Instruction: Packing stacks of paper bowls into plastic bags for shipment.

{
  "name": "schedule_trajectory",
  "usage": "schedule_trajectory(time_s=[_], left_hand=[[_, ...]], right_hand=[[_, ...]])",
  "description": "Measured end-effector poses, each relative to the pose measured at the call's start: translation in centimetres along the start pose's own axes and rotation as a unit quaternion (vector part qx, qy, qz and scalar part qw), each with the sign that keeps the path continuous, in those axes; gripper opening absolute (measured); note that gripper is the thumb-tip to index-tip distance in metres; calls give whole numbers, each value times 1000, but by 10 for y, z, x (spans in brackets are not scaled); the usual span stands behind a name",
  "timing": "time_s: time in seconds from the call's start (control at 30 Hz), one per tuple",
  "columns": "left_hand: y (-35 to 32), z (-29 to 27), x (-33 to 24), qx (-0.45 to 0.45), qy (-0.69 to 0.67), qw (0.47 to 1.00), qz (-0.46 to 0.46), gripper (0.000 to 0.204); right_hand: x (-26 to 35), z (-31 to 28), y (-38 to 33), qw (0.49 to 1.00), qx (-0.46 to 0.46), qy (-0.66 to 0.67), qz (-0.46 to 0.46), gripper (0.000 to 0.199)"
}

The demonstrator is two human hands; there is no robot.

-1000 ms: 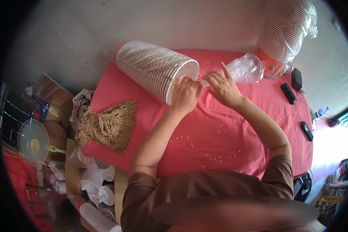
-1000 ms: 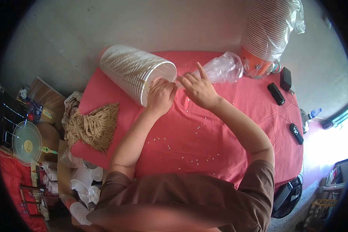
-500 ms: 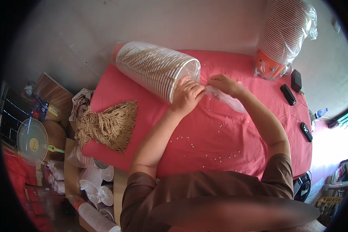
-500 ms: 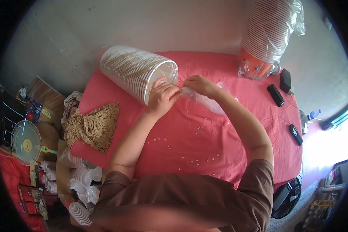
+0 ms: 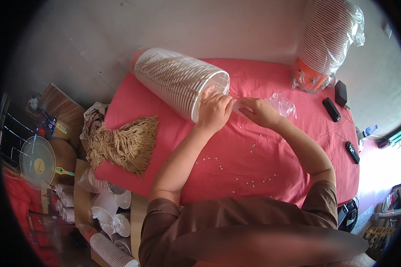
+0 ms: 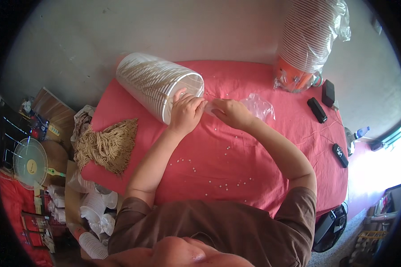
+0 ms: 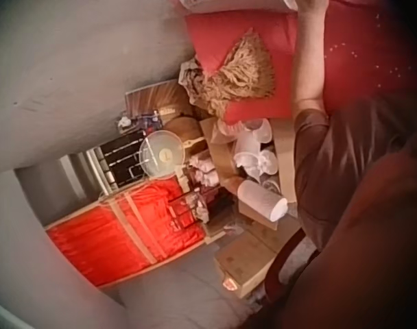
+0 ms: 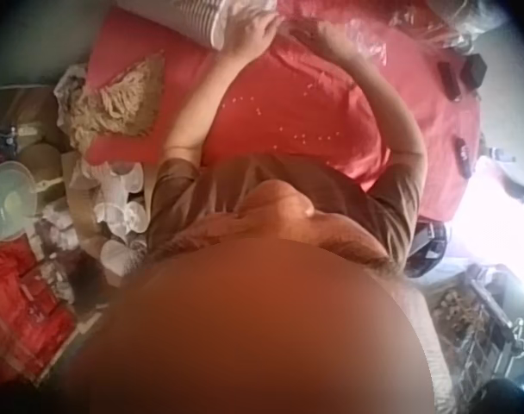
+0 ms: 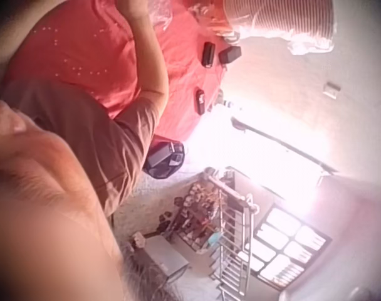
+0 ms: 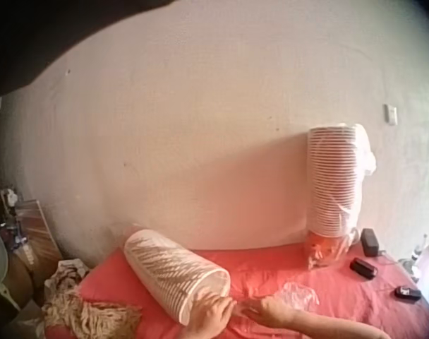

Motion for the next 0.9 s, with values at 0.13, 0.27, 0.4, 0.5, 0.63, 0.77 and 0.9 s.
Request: schedule_trajectory(time_s=[0.13,0.27,0.4,0.5,0.63,0.77,0.9], left_hand=[[-8,-25,-27,-76,-83,988,104,18],[-44,-24,-33,131,-143,980,-45,19],[-62,29,11,249,-493,754,-356,32],[-59,51,7,183,-615,668,-378,29],[-47,63,-16,206,-766,509,-335,23],[-52,67,-9,215,-751,528,-332,26],[-49,77,-11,73,-772,464,-427,14]], right_hand=[[-38,11,-1,966,58,249,47,29],[-28,9,-4,941,26,323,101,31],[-24,16,0,824,60,511,238,30],[-17,21,3,773,92,566,273,31],[-23,32,-5,712,130,615,314,37],[-16,35,-4,779,168,542,267,39],[4,14,-5,913,55,340,216,39]])
Point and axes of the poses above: each hand's wrist, its own y-axis towards the middle knuckle, its own z-axis out of the palm, x = y × z, the point moved 3 cm from there along y, towards the middle knuckle, and after that the axes turned 13 degrees about -z, right-handed, at the moved point
